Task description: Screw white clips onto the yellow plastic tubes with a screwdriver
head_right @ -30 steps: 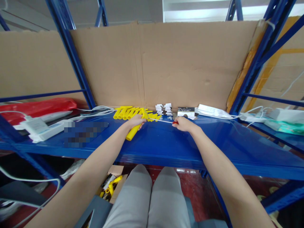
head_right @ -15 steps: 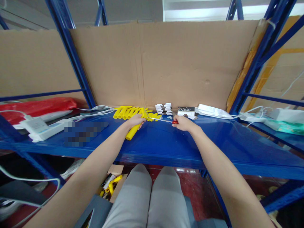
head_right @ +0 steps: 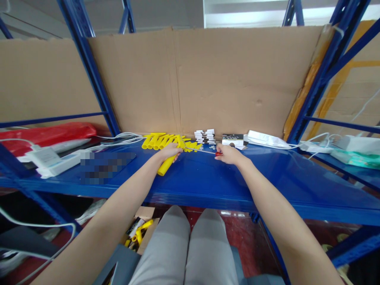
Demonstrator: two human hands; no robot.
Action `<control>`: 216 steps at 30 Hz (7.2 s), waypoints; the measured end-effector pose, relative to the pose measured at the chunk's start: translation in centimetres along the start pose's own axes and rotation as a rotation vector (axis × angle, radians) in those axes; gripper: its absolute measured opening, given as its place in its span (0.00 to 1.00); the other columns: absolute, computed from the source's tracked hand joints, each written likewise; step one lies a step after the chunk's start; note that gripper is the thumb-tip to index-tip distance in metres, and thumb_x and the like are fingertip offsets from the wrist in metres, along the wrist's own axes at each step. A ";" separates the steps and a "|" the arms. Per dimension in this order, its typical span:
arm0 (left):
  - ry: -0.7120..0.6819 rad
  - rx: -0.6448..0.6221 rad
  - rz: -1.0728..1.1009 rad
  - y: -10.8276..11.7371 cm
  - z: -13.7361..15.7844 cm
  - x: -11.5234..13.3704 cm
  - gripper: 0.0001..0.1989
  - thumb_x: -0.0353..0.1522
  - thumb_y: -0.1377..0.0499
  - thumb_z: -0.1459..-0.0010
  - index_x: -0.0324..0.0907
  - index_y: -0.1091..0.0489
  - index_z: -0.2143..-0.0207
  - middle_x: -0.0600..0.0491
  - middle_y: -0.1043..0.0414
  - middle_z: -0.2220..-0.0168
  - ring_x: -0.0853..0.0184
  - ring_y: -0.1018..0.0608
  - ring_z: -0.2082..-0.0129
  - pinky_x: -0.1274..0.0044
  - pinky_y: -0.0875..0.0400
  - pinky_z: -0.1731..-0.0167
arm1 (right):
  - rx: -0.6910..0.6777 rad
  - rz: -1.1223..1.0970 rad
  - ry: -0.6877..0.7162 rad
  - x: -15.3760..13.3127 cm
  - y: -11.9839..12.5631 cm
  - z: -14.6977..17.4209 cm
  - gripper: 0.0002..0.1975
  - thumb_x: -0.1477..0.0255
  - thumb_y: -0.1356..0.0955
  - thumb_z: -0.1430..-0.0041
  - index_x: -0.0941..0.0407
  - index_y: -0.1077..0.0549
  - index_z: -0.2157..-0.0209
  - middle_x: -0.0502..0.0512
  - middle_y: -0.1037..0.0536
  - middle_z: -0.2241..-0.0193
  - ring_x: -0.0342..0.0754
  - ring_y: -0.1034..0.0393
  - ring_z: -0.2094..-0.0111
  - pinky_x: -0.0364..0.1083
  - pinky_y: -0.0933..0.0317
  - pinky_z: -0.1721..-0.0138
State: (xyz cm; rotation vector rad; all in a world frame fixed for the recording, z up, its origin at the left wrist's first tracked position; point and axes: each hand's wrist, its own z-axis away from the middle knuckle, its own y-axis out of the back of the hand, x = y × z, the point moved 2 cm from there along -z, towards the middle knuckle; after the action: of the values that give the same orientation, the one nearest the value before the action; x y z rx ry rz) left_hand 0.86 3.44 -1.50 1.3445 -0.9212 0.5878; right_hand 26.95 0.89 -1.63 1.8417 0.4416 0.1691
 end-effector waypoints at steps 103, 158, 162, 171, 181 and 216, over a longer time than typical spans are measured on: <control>0.278 -0.394 0.593 -5.5 -7.2 2.9 0.12 0.23 0.51 0.40 0.40 0.42 0.77 0.61 0.46 0.87 0.79 0.45 0.90 0.87 0.48 0.90 | -0.089 0.032 0.044 -1.4 -3.0 -8.7 0.08 0.76 0.40 0.39 0.58 0.33 0.59 0.62 0.22 0.62 0.49 0.30 0.67 0.43 0.46 0.71; 0.189 -0.162 0.613 0.6 -1.4 1.7 0.10 0.22 0.50 0.42 0.40 0.41 0.76 0.59 0.43 0.88 0.77 0.41 0.91 0.85 0.47 0.91 | -0.172 0.179 0.035 -1.7 -3.7 -9.4 0.11 0.80 0.38 0.43 0.59 0.25 0.66 0.59 0.21 0.62 0.48 0.28 0.62 0.41 0.42 0.65; 0.175 -0.151 0.609 0.4 -1.6 1.4 0.10 0.22 0.49 0.43 0.40 0.41 0.77 0.59 0.43 0.88 0.77 0.41 0.91 0.84 0.46 0.90 | -0.120 0.155 -0.052 -2.1 -3.3 -9.4 0.09 0.74 0.36 0.41 0.58 0.25 0.63 0.60 0.21 0.60 0.49 0.28 0.60 0.41 0.41 0.65; 0.109 -0.029 0.444 0.3 -1.0 1.6 0.09 0.26 0.45 0.44 0.41 0.42 0.76 0.60 0.41 0.86 0.78 0.40 0.91 0.84 0.46 0.89 | -0.012 0.096 -0.172 0.3 0.5 -7.5 0.11 0.76 0.38 0.42 0.61 0.24 0.64 0.61 0.20 0.64 0.48 0.28 0.66 0.41 0.42 0.66; -0.056 0.175 0.229 0.3 -0.5 1.9 0.10 0.23 0.45 0.45 0.43 0.42 0.63 0.61 0.36 0.78 0.75 0.32 0.87 0.83 0.42 0.85 | -0.211 -0.004 -0.026 1.1 -0.7 -1.6 0.15 0.68 0.40 0.38 0.58 0.26 0.70 0.60 0.21 0.67 0.50 0.29 0.68 0.44 0.39 0.66; -0.150 -0.097 0.174 -1.6 0.4 1.2 0.10 0.23 0.48 0.40 0.44 0.48 0.64 0.61 0.31 0.77 0.76 0.32 0.89 0.83 0.40 0.88 | -0.066 -0.353 0.052 2.9 1.8 1.6 0.16 0.55 0.36 0.49 0.54 0.37 0.73 0.52 0.29 0.76 0.48 0.34 0.71 0.47 0.40 0.68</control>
State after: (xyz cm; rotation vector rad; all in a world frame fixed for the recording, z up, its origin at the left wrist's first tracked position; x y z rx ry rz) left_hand 2.70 2.60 -1.45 1.2414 -1.1836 0.5725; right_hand 30.49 0.10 -0.76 1.6689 0.7793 -0.0097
